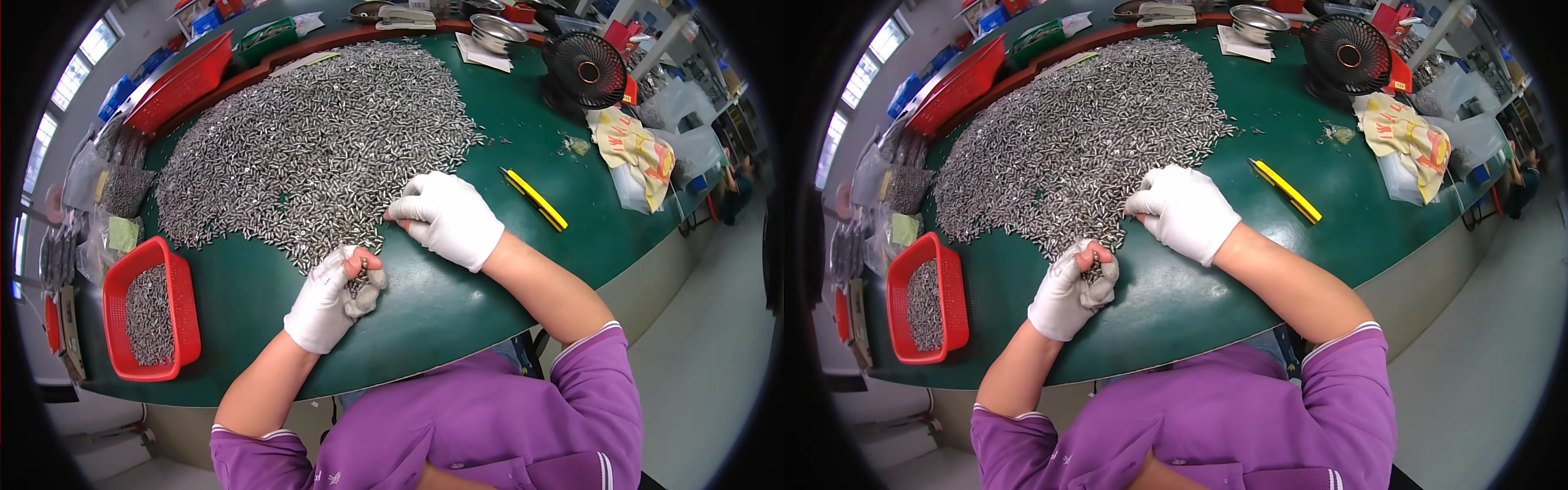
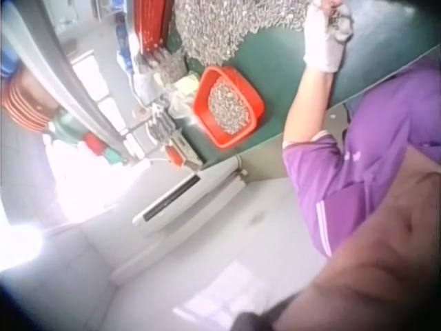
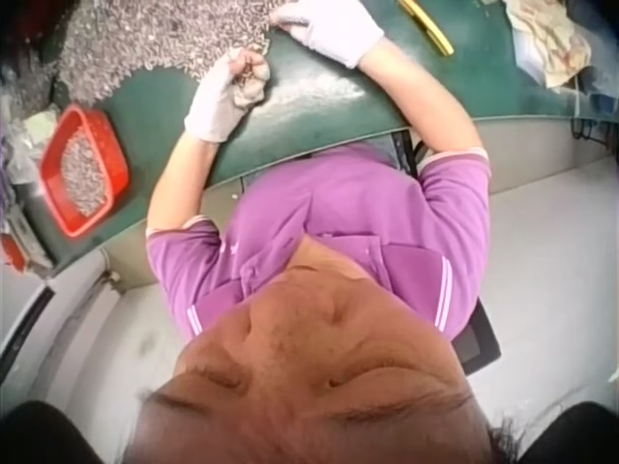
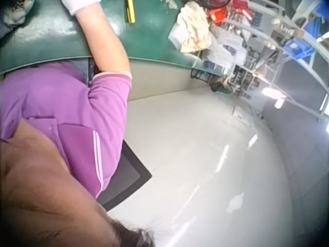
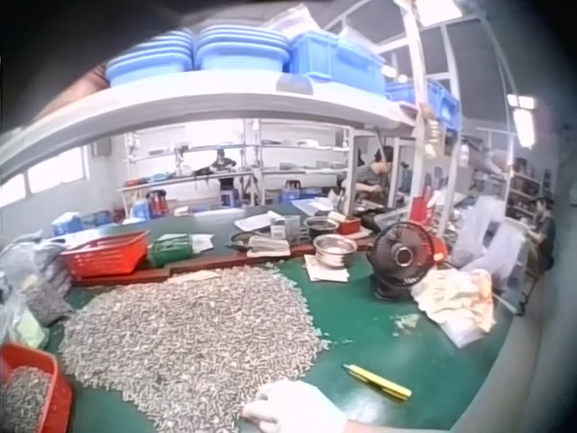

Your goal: Sorting and inspecting small metal hardware components at a manufacturing workbench and using a utility knife for processing.

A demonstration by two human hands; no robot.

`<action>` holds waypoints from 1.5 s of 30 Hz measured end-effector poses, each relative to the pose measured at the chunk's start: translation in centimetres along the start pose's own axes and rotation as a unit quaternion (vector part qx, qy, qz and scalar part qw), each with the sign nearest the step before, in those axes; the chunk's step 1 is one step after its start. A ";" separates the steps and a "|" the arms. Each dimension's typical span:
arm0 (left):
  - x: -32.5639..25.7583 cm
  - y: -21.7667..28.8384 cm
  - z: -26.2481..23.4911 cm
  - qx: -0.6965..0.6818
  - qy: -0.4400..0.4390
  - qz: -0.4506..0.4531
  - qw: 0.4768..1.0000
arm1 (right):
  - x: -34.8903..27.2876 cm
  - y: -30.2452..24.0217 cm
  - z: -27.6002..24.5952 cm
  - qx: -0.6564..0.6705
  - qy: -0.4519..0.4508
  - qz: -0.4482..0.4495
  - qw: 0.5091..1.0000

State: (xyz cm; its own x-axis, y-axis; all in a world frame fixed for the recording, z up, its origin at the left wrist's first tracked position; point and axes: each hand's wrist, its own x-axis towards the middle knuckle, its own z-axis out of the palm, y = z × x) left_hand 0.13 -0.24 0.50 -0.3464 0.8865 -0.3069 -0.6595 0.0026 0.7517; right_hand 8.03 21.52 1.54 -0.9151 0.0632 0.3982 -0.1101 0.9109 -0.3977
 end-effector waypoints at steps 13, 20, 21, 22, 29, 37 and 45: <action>-0.1 0.1 0.1 -0.025 0.011 0.003 1.000 | -0.2 1.2 -2.7 -0.149 -0.091 0.075 0.982; 0.4 0.0 -0.1 -0.080 -0.008 -0.008 0.997 | -0.1 -0.5 -0.2 -0.005 -0.044 -0.089 0.995; 0.3 0.1 -0.1 -0.084 -0.002 -0.010 0.996 | -0.1 -0.6 0.2 -0.015 -0.064 -0.093 0.994; 0.2 0.1 -0.1 -0.089 0.004 -0.012 0.996 | 0.0 -0.7 0.0 -0.033 -0.070 -0.095 0.993; 0.1 0.1 -0.1 -0.082 -0.010 -0.006 0.997 | 0.0 -0.1 -1.2 0.003 -0.105 -0.065 0.992; 0.1 0.4 0.4 -0.046 0.003 -0.006 0.999 | 0.1 0.1 -0.5 -0.011 -0.099 -0.073 0.992; 0.0 0.2 0.8 0.000 0.007 -0.024 1.000 | 0.2 -1.7 -0.7 0.192 -0.046 -0.128 0.972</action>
State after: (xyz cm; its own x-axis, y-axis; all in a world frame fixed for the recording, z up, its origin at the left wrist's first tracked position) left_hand 0.52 0.18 1.17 -0.3229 0.8792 -0.3504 -0.6760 0.0449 0.7355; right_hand 8.35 20.26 2.86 -0.8681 -0.1980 0.4552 -0.4586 0.6710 -0.5826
